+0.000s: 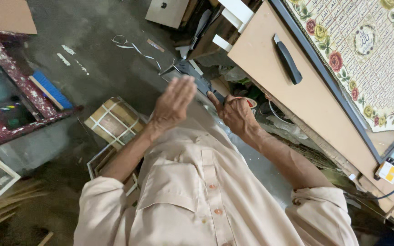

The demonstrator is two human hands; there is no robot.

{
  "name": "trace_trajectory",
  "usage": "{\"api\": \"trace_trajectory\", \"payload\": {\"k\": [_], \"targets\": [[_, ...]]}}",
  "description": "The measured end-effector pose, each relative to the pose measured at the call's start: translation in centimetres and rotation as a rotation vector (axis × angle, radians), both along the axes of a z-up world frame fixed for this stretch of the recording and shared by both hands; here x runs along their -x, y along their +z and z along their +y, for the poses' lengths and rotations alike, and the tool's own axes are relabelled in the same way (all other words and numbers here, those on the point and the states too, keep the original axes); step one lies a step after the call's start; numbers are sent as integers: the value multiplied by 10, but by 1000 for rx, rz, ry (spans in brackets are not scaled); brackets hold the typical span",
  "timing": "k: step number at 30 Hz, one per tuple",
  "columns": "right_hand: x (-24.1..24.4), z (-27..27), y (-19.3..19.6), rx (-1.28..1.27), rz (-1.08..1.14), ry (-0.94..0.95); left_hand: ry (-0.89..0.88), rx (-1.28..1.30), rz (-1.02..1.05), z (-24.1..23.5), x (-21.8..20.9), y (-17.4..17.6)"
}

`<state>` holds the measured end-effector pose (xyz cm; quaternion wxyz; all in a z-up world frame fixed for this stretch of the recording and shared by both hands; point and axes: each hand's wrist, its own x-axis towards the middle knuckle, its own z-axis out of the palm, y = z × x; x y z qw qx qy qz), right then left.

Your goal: The person sits on the floor and trims excess white material from the edges of a framed map using a utility knife. They then apply black tape along the frame edges to finish the assembly.

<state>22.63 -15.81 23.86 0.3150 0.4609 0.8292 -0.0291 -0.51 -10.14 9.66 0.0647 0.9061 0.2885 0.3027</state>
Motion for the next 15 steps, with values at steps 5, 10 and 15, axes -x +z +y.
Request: {"api": "trace_trajectory", "payload": {"k": [5, 10, 15], "targets": [[-3, 2, 1, -81, -74, 61, -130, -57, 186, -6, -33, 3], [-4, 6, 6, -24, -51, 24, 295, -54, 423, 96, 41, 51], [-4, 0, 2, -61, 3, 38, 297, -128, 334, 61, 17, 40]]}}
